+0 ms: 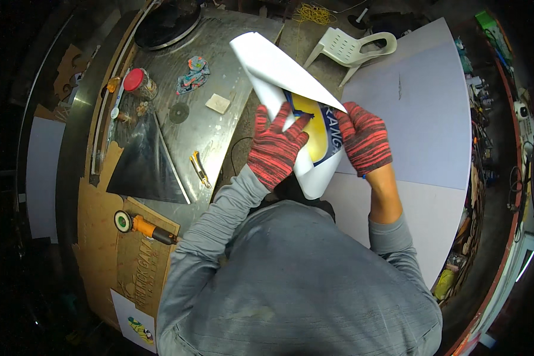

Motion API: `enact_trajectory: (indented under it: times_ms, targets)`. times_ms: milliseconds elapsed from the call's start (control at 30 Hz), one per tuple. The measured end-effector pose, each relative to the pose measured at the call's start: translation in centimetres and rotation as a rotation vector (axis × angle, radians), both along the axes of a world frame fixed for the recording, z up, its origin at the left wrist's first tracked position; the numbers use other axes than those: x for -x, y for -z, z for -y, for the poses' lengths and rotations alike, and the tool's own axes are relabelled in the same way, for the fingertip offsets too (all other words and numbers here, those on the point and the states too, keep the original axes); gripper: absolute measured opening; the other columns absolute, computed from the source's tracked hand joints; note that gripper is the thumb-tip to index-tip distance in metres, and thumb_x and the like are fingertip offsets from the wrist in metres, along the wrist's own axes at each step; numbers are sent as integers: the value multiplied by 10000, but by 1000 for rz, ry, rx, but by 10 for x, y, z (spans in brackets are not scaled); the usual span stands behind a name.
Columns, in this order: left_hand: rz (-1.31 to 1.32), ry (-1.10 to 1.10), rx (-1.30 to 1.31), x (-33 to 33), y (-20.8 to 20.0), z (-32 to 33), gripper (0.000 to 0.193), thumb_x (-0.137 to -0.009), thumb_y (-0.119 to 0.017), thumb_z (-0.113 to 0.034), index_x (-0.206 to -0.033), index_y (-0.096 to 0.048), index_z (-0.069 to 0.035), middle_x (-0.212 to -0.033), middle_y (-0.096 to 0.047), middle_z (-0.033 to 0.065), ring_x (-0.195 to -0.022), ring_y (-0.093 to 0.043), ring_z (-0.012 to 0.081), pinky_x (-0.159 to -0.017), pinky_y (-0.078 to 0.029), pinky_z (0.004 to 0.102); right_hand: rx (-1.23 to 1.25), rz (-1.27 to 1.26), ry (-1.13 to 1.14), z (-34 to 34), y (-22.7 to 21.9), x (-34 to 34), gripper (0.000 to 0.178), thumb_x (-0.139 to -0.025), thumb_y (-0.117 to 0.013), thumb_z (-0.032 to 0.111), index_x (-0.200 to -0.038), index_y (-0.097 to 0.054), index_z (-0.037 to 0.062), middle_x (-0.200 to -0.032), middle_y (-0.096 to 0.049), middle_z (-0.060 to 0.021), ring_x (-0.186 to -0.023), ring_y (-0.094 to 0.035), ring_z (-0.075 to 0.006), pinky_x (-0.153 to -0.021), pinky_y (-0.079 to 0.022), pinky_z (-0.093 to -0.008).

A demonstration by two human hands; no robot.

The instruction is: The recorder is unrolling, inspecting, and cutting a vinyl sign on a metal workbench using a utility knife.

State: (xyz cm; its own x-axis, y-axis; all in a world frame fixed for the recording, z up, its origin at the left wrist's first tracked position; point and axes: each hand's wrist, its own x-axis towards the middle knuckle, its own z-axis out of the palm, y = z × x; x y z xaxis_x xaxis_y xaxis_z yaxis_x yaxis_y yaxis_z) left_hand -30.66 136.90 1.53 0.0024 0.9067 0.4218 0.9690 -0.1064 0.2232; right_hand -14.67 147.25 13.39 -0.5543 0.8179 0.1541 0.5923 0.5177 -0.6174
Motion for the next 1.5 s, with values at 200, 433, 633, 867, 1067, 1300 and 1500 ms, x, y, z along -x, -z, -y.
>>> enact_trajectory:
  times_ms: [200, 433, 633, 867, 1067, 1300, 1500]
  targets:
    - [-219, 214, 131, 0, 3, -50, 293, -826, -521, -195, -1082, -661, -166, -1107, -617, 42, -1201, -521, 267, -1120, -278, 557, -4, -78, -43, -68, -27, -7, 241, -906, -615, 171, -1058, -657, -12, -840, -647, -243, -725, -638, -338, -677, -504, -377]
    - [-362, 134, 327, -1, 9, -118, 224, -808, -547, -158, -1018, -624, -146, -1037, -577, 47, -1038, -560, 240, -912, -429, 438, 12, -150, -12, -168, -37, -40, 219, -906, -609, 123, -1078, -660, -1, -853, -675, -205, -736, -640, -238, -709, -503, -340]
    - [-222, -70, 421, 0, 16, -170, 216, -825, -505, -145, -994, -635, -115, -1072, -590, 62, -1096, -548, 256, -934, -437, 409, -85, -71, -115, -223, -57, -54, 280, -967, -559, 202, -1117, -641, -20, -898, -685, -164, -830, -625, -205, -799, -491, -323]
    - [-499, -116, 383, -6, 42, -206, 229, -800, -545, -163, -985, -673, -119, -1046, -649, 94, -1172, -536, 323, -1094, -326, 525, -50, 8, -215, -280, -49, -51, 276, -962, -561, 205, -1104, -640, -18, -939, -680, -188, -856, -632, -241, -808, -490, -342]
    - [-793, -147, 234, 10, 92, -211, 117, -783, -537, -145, -824, -646, -135, -901, -615, 58, -1034, -572, 284, -1114, -291, 520, 147, 5, -208, -319, -24, -45, 314, -965, -578, 211, -1153, -623, -36, -1058, -676, -160, -978, -617, -224, -896, -470, -334]
    - [-222, -130, 388, 51, 23, -202, 85, -753, -564, -160, -784, -643, -157, -815, -608, 63, -919, -592, 266, -1068, -344, 498, 54, 11, -387, -312, -32, 30, 246, -961, -565, 199, -1096, -638, 7, -991, -671, -130, -916, -607, -216, -847, -467, -336]
    - [44, -337, 379, 107, -7, -146, 178, -779, -599, -207, -923, -670, -132, -1003, -663, 106, -988, -614, 289, -917, -434, 463, 564, -237, -615, -289, 15, 154, 257, -914, -642, 139, -1146, -618, 30, -1023, -685, -72, -947, -639, -159, -893, -488, -286]
